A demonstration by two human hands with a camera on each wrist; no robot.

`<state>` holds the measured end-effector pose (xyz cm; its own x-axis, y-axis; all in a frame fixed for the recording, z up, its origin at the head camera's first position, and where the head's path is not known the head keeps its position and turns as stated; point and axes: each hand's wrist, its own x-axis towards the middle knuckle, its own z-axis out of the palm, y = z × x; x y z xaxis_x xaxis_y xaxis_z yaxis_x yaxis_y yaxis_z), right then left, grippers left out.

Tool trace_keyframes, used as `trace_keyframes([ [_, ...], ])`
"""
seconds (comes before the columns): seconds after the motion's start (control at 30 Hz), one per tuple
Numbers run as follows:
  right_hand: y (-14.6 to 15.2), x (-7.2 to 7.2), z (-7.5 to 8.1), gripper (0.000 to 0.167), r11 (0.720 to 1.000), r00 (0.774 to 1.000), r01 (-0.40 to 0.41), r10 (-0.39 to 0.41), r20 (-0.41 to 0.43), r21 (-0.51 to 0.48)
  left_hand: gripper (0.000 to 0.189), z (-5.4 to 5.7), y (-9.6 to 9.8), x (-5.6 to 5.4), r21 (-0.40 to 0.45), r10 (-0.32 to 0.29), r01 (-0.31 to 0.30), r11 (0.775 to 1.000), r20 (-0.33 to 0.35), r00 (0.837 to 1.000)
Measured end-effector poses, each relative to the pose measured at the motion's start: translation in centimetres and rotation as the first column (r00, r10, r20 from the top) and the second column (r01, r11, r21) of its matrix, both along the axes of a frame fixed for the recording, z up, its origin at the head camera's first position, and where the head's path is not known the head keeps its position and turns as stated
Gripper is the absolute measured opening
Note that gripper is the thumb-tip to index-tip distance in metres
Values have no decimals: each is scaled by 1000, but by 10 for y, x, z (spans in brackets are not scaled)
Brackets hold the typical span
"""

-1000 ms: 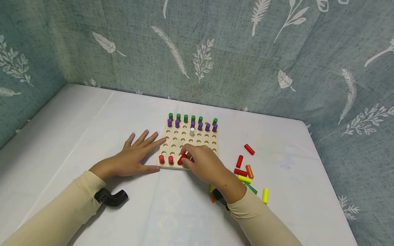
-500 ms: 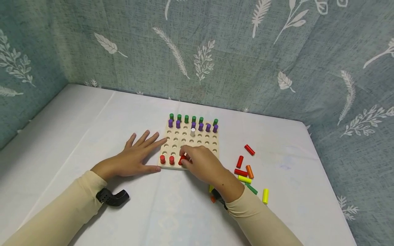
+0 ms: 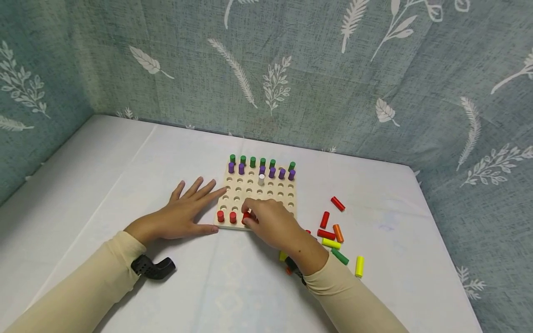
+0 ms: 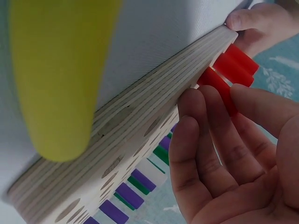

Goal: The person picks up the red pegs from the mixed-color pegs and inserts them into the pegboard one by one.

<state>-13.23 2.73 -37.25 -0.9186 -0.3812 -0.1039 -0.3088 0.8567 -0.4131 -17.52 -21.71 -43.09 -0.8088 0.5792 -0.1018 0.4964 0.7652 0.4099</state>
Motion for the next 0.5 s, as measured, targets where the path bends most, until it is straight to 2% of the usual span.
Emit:
trace_keyframes([
  [0.27,2,3,6,21,1000,1000,5,-5,8,1,96,0,0,-1,-10,2,-2,1000,-6,1000],
  [0.5,13,15,11,19,999,999,32,-32,-16,-33,96,-1,1,0,2,2,-2,1000,2,1000],
])
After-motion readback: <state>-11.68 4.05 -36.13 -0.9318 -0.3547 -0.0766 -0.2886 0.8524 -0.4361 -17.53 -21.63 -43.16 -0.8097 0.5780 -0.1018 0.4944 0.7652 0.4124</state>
